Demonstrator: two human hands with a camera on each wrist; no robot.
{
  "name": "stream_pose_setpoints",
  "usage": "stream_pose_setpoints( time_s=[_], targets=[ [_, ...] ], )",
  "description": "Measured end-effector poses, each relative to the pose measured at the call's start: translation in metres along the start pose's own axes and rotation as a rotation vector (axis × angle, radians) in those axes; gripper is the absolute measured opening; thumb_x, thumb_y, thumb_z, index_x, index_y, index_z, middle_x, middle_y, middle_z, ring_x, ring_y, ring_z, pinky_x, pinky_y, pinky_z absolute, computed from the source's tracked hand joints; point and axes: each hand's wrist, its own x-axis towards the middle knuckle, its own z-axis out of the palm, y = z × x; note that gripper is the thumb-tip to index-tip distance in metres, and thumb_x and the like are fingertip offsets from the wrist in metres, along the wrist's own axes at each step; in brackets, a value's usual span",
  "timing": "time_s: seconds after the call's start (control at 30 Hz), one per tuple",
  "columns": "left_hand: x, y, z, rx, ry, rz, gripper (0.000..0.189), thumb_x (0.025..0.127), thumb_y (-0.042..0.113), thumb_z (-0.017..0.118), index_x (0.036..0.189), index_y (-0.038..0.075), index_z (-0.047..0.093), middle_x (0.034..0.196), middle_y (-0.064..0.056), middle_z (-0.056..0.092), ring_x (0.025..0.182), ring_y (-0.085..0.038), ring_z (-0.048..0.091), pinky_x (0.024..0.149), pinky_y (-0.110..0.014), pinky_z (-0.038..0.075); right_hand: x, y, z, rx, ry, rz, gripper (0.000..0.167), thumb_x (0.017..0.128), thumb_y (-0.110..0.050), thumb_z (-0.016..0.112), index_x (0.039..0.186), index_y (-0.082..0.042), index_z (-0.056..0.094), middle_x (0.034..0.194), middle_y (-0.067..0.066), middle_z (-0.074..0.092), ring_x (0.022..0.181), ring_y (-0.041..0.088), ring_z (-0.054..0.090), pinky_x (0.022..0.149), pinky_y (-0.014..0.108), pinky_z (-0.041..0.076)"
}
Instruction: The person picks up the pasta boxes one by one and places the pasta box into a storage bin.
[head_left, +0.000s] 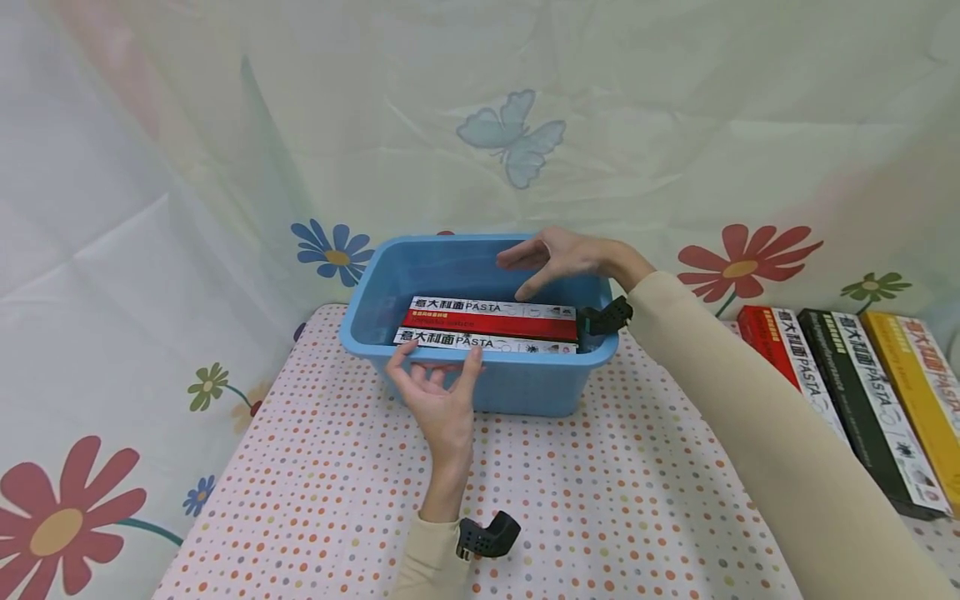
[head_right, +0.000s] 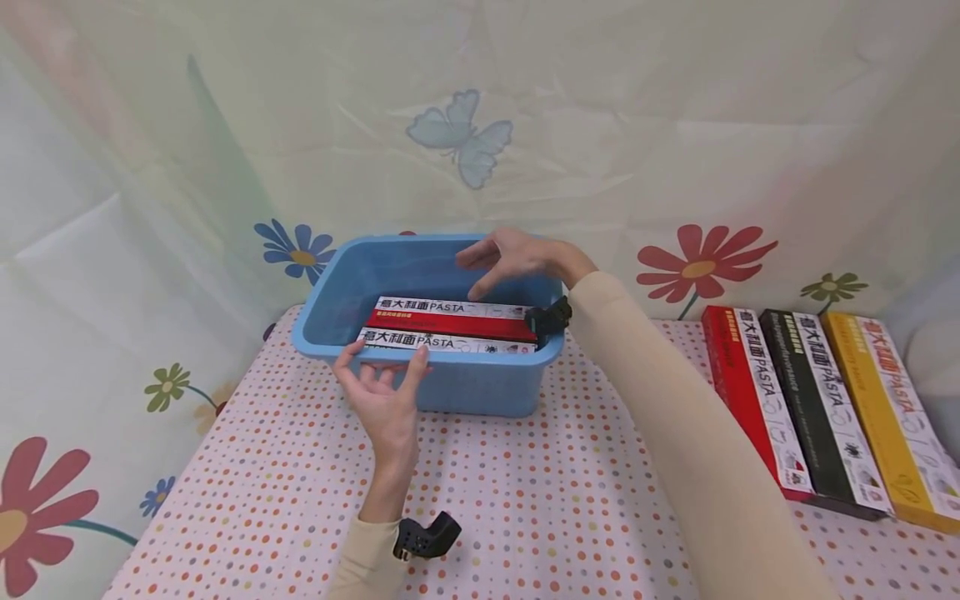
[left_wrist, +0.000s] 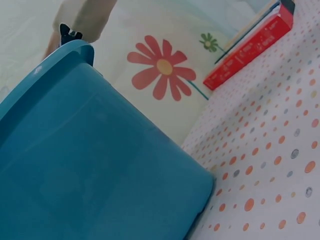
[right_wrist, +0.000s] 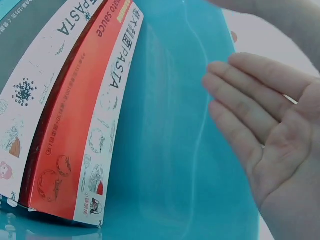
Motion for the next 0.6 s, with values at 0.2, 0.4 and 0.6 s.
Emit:
stream_pose_setpoints(
  time_s=[0.2,0.4,0.6],
  targets=[
    [0.001,0.000,-0.001,0.010,0.005,0.000,0.073,0.089,-0.003,0.079,0.142,0.009,0.030,0.133,-0.023,0.052,0.105,-0.044,0.066,0.081,-0.043,0.067,-0.018,-0.014,-0.003,0.005,0.018,-0.047,0.070,0.094,-0.011,0.079,0.155,0.000,0.047,0.160,0.017,0.046,0.150,0.032,0.042,0.124,0.056,0.035],
    [0.003,-0.001,-0.004,0.012,0.013,0.009,0.073,0.089,-0.003,0.079,0.142,0.009,0.030,0.132,-0.026,0.051,0.100,-0.032,0.069,0.080,-0.044,0.067,-0.062,-0.017,-0.011,-0.052,0.084,-0.099,0.064,0.096,-0.011,0.077,0.154,-0.004,0.050,0.158,0.014,0.050,0.150,0.031,0.042,0.123,0.058,0.034],
    [0.007,-0.001,-0.005,0.007,0.022,0.020,0.073,0.089,-0.004,0.078,0.142,0.008,0.030,0.128,-0.026,0.052,0.094,-0.029,0.068,0.079,-0.045,0.067,-0.134,0.018,-0.025,-0.110,0.285,-0.029,0.063,0.100,-0.016,0.072,0.158,-0.013,0.048,0.157,0.006,0.052,0.141,0.021,0.054,0.107,0.051,0.055]
  ],
)
